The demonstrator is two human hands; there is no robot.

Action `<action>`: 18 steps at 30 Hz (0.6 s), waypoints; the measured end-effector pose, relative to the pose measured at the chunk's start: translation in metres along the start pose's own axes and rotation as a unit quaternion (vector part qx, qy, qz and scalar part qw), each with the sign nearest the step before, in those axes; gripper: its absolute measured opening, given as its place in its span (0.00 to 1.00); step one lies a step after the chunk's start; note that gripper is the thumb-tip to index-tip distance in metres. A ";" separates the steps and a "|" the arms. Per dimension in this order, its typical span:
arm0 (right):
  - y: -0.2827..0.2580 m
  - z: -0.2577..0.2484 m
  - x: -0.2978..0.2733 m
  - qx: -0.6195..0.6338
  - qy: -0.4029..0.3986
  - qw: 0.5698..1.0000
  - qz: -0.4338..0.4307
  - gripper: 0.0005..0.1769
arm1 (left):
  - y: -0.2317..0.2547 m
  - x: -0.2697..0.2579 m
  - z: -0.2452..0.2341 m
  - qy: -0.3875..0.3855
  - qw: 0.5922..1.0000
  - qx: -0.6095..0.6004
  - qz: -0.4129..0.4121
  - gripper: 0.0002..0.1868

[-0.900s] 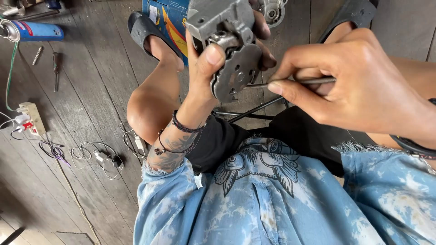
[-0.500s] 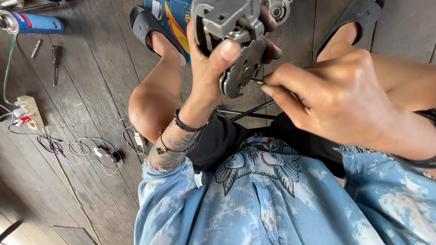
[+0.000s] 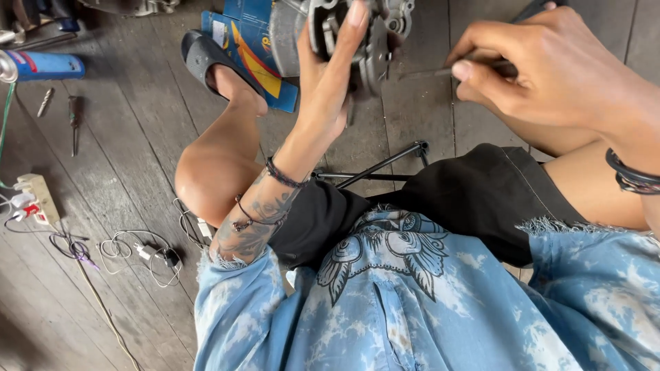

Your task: The person holds a small metal mechanical component and repeatedly uses a thin metal tool to scrape or adjust internal surfaces. The person rotates the part to access different areas and continues the scraping motion throughout the clip.

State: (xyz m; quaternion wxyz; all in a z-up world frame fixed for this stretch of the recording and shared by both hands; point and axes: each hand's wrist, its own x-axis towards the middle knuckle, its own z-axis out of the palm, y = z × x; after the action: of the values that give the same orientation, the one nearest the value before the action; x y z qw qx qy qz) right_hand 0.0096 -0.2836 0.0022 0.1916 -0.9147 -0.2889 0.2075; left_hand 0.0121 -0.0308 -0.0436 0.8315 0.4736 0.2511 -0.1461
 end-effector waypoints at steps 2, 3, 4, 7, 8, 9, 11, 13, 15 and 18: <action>0.018 0.024 -0.003 -0.077 -0.024 0.995 0.056 0.12 | -0.037 0.032 -0.015 -0.040 0.998 0.057 0.008 0.49; 0.027 0.035 -0.005 -0.152 -0.048 0.982 0.106 0.16 | -0.056 0.047 -0.022 -0.076 0.991 0.113 0.019 0.47; 0.040 0.057 -0.003 -0.151 -0.049 0.981 0.110 0.16 | -0.073 0.063 -0.021 -0.080 0.990 0.113 0.016 0.47; 0.082 0.118 0.000 -0.097 -0.039 0.983 0.149 0.16 | -0.135 0.115 -0.024 -0.148 0.949 0.274 0.043 0.41; 0.098 0.138 0.000 -0.066 -0.047 0.977 0.197 0.11 | -0.165 0.137 -0.029 -0.134 0.935 0.320 0.072 0.39; 0.116 0.157 -0.001 -0.034 -0.054 0.968 0.243 0.11 | -0.195 0.160 -0.032 -0.119 0.918 0.364 0.102 0.36; 0.178 0.218 0.011 0.032 -0.007 0.952 0.305 0.12 | -0.232 0.184 -0.038 -0.103 0.922 0.369 0.060 0.34; 0.189 0.251 0.019 0.099 0.043 0.927 0.359 0.13 | -0.256 0.187 -0.046 -0.083 0.923 0.376 0.018 0.32; 0.157 0.247 0.038 0.417 0.114 0.742 0.512 0.17 | -0.255 0.182 -0.050 -0.039 0.915 0.401 -0.007 0.47; 0.179 0.363 0.052 0.566 0.328 0.593 0.470 0.14 | -0.297 0.201 -0.085 -0.005 0.913 0.407 0.022 0.43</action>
State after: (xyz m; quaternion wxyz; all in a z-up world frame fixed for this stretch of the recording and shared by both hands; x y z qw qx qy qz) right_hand -0.0491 -0.3040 -0.4011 0.6288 -0.6375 0.4386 0.0768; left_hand 0.0127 -0.1097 -0.4030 0.5705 0.7759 0.1554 -0.2198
